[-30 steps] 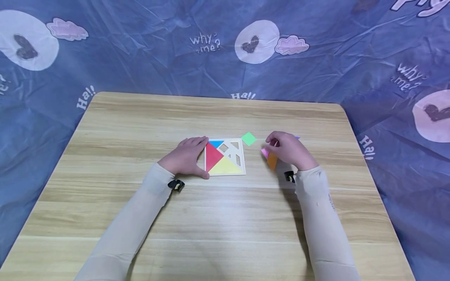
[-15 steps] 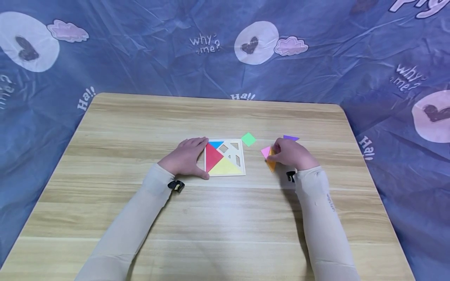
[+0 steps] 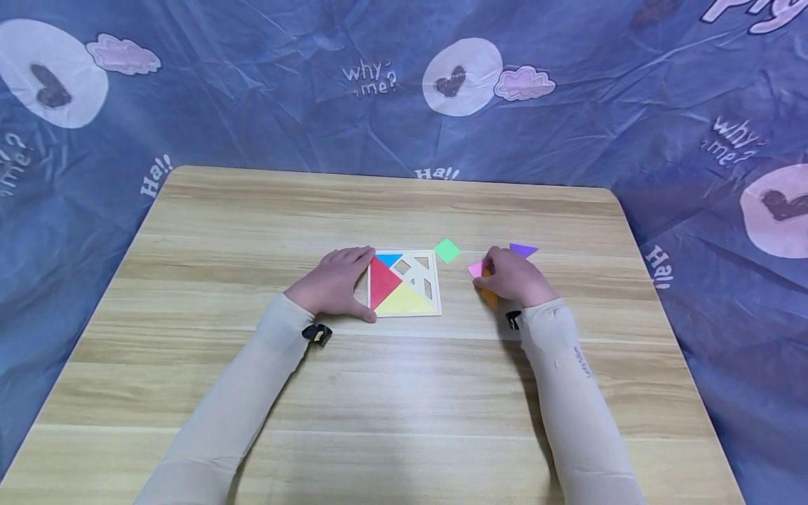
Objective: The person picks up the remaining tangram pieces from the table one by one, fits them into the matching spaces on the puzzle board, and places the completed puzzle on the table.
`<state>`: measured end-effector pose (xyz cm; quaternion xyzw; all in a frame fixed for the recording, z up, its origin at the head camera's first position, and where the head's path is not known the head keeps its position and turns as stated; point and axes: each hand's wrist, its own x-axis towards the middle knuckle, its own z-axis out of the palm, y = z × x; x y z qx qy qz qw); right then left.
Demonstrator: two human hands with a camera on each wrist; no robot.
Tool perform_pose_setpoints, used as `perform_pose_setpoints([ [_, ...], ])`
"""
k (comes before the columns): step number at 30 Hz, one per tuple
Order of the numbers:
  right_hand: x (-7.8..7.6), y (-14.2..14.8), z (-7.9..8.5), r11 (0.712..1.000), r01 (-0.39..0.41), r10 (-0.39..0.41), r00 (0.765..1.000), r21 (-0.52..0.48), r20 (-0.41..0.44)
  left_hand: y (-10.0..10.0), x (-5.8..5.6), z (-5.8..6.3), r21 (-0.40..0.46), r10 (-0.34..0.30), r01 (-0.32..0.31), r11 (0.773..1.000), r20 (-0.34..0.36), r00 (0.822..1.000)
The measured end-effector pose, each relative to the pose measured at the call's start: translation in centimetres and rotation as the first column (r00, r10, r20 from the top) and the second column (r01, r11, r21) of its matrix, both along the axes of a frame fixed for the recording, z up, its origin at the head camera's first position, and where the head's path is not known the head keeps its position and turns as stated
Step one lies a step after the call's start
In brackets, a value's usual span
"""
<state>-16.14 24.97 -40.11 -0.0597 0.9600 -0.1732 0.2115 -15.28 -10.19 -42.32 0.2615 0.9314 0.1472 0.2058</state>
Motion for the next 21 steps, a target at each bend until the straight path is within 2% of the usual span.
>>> perform_pose_setpoints([
  [4,-0.1,-0.1,-0.3,1.0,0.006,-0.006,1.0,-0.002,-0.026,0.0,0.0,0.0,0.0,0.0,0.0,1.0,-0.001,1.0],
  [10,-0.1,0.3,-0.3,0.998,0.053,-0.053,0.999,-0.035,-0.012,0.0,0.0,0.0,-0.002,-0.004,0.004,1.0,-0.005,1.0],
  [21,0.5,1.3,1.2,1.0,0.019,-0.015,0.991,-0.024,0.133,-0.1,0.0,-0.1,-0.006,-0.011,0.011,1.0,-0.015,1.0],
])
